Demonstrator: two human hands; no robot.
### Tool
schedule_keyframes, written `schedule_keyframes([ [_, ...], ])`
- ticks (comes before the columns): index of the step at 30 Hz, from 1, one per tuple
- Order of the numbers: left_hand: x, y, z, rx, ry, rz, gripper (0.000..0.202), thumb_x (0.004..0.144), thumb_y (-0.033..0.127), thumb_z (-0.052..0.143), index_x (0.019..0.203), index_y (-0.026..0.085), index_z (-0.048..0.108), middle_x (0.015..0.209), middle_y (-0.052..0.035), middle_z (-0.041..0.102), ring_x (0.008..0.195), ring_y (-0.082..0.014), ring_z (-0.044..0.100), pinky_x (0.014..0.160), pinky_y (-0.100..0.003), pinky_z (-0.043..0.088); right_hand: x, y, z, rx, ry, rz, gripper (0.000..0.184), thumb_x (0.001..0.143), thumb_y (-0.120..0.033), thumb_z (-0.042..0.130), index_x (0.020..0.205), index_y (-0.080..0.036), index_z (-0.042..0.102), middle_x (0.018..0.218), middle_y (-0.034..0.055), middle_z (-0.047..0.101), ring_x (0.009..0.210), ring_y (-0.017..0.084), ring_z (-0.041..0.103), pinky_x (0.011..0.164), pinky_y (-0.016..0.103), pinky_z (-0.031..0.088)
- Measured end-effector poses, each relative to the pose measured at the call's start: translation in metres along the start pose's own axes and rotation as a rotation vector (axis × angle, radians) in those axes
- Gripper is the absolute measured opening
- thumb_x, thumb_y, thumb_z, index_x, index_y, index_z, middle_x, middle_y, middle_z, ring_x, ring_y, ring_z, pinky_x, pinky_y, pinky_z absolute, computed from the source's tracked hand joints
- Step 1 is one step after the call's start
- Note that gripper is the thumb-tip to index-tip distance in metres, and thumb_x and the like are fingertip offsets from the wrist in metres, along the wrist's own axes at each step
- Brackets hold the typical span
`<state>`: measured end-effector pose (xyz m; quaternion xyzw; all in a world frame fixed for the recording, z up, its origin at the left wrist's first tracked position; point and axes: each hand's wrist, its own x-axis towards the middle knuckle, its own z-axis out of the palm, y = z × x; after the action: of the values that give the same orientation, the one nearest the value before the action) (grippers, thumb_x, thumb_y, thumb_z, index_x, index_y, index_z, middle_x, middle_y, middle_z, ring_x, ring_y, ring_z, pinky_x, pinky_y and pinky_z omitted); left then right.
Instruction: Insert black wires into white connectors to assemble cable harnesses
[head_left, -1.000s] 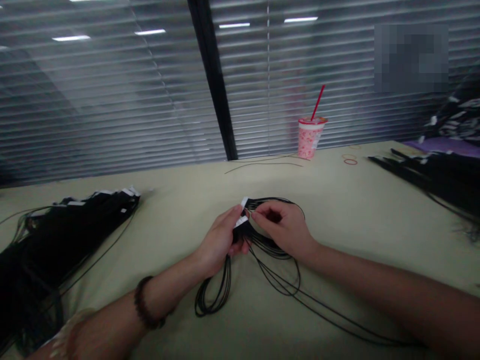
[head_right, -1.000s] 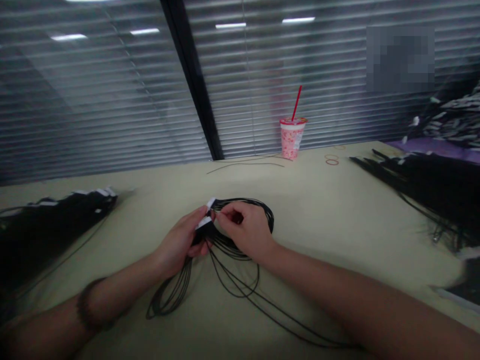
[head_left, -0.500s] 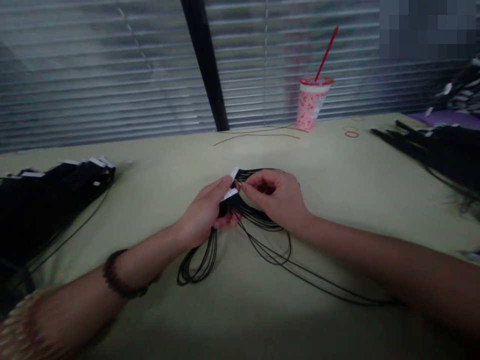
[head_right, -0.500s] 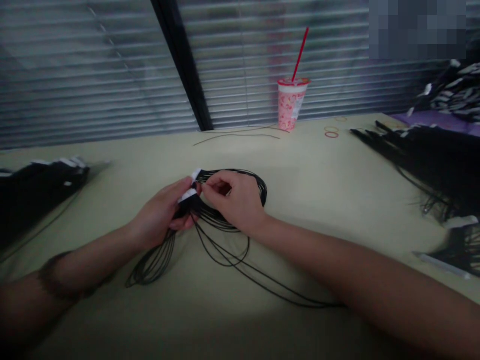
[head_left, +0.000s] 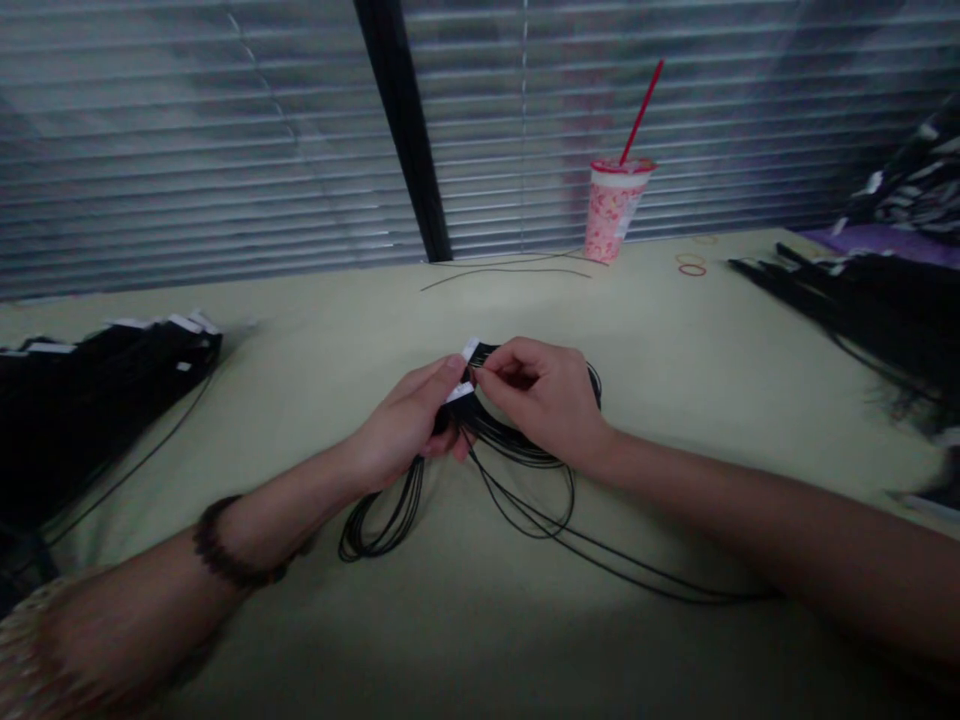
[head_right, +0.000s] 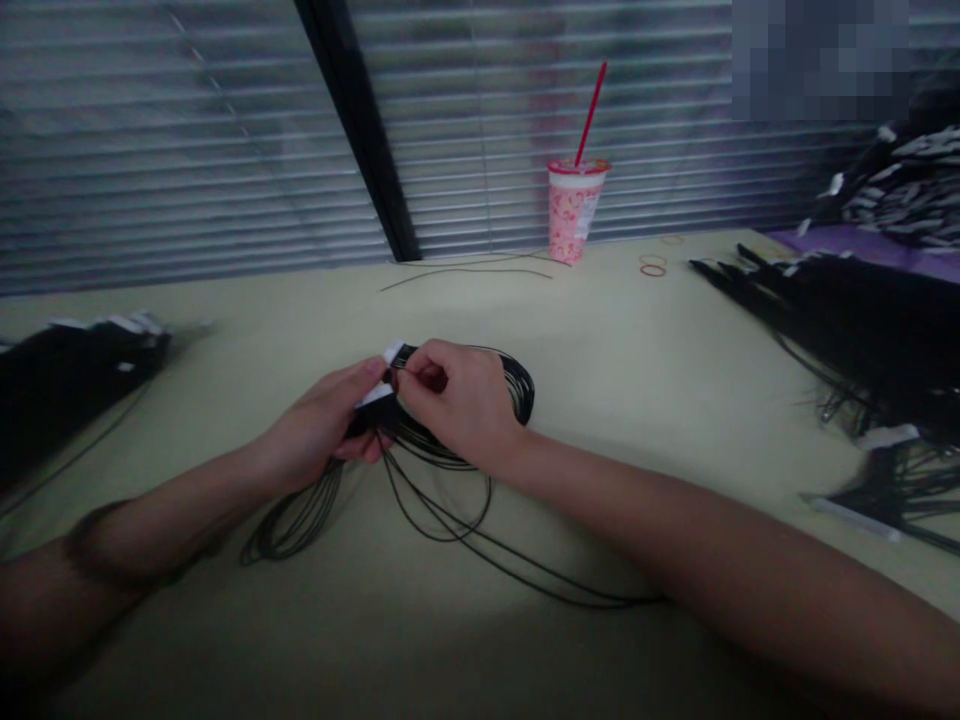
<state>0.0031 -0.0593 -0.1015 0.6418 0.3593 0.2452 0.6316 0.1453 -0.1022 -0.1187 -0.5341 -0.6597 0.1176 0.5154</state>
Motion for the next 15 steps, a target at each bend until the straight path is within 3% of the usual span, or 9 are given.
schedule_keyframes([
  [8,0.001,0.001,0.001,-0.036,0.005,-0.024,0.027,0.085,0.042,0.035,0.079,0.019,0.049,0.041,0.0007,0.052,0.029,-0.0061,0.035,0.029,-0.015,0.018,0.006,0.007,-0.006,-0.101,-0.04,-0.108,0.014,0.078,-0.026,0.051,0.076,-0.015,0.058,0.066,-0.0013,0.06,0.057,0.007,0.052,0.055,0.019,0.037],
  [12,0.002,0.001,-0.005,-0.151,0.019,-0.074,0.026,0.085,0.043,0.035,0.078,0.02,0.046,0.042,0.0022,0.051,0.029,-0.0049,0.032,0.03,-0.014,0.016,0.01,0.016,-0.012,-0.421,-0.156,-0.243,0.03,0.078,-0.03,0.052,0.104,-0.016,0.049,0.076,0.0009,0.061,0.058,0.011,0.051,0.053,0.022,0.033],
  [15,0.003,0.001,-0.01,-0.226,-0.054,-0.111,0.026,0.085,0.044,0.035,0.079,0.021,0.044,0.041,0.0037,0.048,0.029,-0.0034,0.025,0.031,-0.014,0.014,0.014,0.028,-0.02,-0.636,-0.158,-0.266,0.028,0.079,-0.038,0.05,0.098,-0.018,0.051,0.088,0.0034,0.06,0.066,0.013,0.053,0.053,0.024,0.03],
])
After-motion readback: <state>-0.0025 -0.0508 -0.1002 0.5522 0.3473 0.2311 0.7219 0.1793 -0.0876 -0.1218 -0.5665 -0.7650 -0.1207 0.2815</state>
